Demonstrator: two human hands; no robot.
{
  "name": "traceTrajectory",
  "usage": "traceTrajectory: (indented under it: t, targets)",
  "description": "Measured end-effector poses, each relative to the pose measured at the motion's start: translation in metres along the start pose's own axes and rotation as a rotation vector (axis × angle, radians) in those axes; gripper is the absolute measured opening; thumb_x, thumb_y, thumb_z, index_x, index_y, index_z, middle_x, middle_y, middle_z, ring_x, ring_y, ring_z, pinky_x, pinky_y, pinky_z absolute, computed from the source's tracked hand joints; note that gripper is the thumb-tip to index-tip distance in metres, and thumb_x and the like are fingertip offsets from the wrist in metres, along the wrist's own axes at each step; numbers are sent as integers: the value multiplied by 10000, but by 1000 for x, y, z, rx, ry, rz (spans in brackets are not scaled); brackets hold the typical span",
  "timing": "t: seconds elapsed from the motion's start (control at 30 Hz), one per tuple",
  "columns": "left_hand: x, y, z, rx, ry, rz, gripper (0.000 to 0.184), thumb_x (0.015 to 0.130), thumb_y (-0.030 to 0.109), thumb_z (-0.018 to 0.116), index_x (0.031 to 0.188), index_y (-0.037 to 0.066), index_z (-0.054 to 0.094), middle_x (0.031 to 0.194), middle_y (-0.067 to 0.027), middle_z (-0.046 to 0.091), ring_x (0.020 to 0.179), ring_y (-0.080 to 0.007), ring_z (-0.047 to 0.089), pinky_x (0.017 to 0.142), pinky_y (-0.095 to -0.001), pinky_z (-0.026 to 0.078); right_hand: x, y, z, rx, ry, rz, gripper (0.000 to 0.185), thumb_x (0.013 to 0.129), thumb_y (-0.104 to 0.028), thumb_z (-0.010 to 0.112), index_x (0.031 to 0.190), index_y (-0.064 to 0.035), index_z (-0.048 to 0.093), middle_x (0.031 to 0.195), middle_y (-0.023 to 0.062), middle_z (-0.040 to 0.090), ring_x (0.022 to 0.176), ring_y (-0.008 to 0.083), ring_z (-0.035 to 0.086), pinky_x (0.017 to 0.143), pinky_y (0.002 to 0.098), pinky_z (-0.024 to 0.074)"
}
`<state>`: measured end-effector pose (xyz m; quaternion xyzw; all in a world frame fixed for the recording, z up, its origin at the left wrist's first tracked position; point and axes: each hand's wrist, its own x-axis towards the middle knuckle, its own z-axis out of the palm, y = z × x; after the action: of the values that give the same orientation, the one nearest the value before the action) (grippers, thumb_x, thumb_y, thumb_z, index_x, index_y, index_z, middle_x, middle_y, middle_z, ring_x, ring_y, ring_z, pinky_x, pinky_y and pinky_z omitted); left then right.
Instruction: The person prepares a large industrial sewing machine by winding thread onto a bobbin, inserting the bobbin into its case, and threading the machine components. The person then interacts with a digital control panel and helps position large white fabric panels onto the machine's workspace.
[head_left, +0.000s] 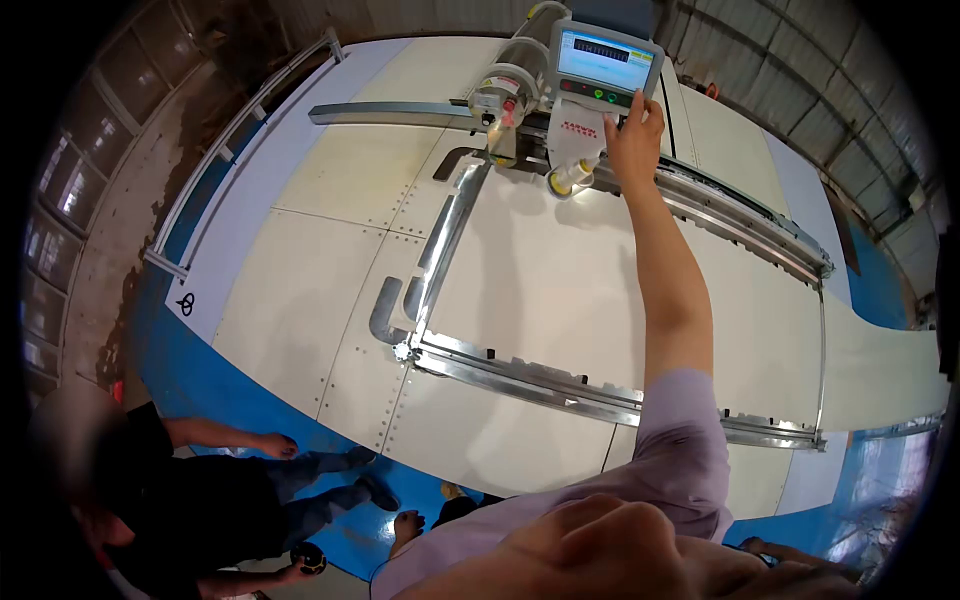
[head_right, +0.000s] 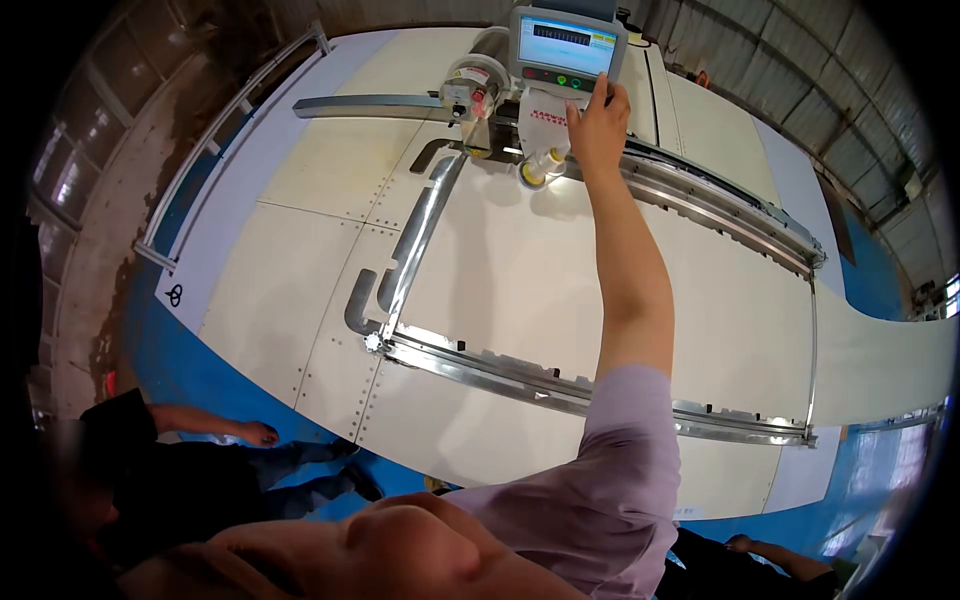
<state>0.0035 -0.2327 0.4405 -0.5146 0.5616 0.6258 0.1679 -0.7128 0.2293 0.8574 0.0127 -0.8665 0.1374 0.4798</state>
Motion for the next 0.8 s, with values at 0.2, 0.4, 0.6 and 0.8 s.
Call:
traceTrajectory:
  t: [0.2, 0.4, 0.6, 0.8]
  targets:
    - [-7, 12, 1, 46, -22, 21, 226, 909, 258, 625, 1009, 55, 608, 778, -95, 659, 615, -185, 616, 459, -293, 422, 0, 10, 1, -20, 23, -85, 740, 834, -326, 755, 1424, -32, 418, 1341, 262, 402, 1226, 425, 432, 966, 460, 475]
    - [-24, 32, 15, 0, -12, 45, 260, 921, 278, 619, 1021, 38, 608, 762, -87, 665, 606, -153, 611, 462, -285, 439, -1, 17, 9, -62, 58, -145, 731, 846, -359, 737, 1424, -38, 425, 1321, 256, 406, 1185, 413, 442, 940, 456, 482]
    - [-26, 25, 14, -15, 13, -6, 296, 928, 277, 609, 1077, 23, 582, 767, -100, 667, 597, -164, 612, 429, -290, 424, 1, 16, 11, -63, 18, -102, 735, 865, -383, 714, 1440, -37, 413, 1334, 261, 390, 1220, 427, 421, 966, 463, 474]
    - [-17, -3, 3, -18, 4, -27, 298, 926, 278, 612, 1085, 27, 580, 777, -103, 665, 604, -176, 615, 430, -293, 423, 0, 15, 9, -80, 8, -106, 736, 869, -380, 713, 1445, -44, 404, 1349, 262, 374, 1228, 428, 418, 954, 467, 485]
